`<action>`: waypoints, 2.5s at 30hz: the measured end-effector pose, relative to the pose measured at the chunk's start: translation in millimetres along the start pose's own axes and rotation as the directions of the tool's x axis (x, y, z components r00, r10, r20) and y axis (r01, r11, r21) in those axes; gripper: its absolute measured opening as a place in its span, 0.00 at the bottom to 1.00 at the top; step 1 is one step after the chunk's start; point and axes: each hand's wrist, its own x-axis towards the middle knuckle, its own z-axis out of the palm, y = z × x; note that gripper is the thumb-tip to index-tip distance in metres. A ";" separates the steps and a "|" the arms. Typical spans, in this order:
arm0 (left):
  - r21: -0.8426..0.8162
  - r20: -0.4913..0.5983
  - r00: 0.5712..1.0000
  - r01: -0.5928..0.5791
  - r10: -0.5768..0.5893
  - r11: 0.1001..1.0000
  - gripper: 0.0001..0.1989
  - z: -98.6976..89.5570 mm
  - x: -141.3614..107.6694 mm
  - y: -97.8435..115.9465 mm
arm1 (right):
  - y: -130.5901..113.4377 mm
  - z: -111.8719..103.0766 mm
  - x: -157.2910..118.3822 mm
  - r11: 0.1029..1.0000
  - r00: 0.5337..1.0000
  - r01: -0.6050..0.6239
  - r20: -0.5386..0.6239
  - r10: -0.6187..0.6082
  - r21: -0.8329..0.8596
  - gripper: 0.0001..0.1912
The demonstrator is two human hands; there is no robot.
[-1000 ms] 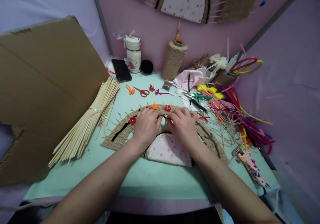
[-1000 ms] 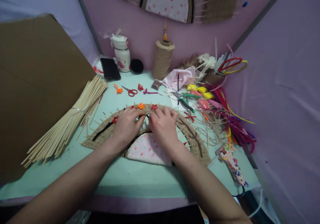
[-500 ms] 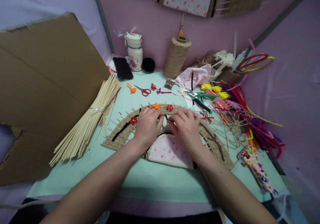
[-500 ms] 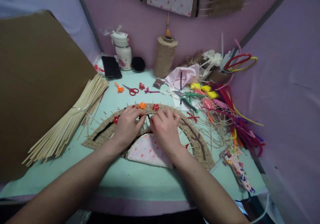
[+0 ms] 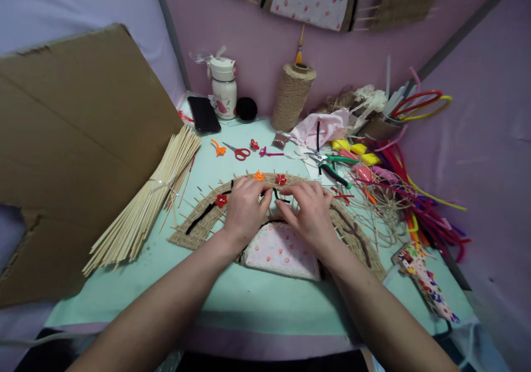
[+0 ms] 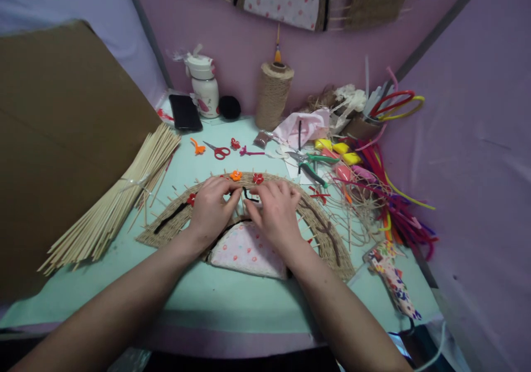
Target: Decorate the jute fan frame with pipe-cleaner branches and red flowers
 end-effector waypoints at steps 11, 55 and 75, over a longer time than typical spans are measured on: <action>-0.004 -0.028 0.999 -0.045 0.045 0.999 0.07 -0.8 -1.4 0.7 | -5.8 1.8 3.2 0.998 0.999 -0.031 -0.015 0.032 0.057 0.10; 0.044 0.049 0.997 -0.054 0.052 0.998 0.06 2.0 -2.1 -1.2 | 16.1 -2.2 4.6 0.994 0.995 0.102 -0.017 -0.102 0.032 0.08; 0.085 0.080 0.997 -0.017 0.010 0.996 0.06 -0.7 -0.9 1.9 | 23.8 -1.1 4.4 0.995 0.997 0.062 0.043 -0.065 0.081 0.07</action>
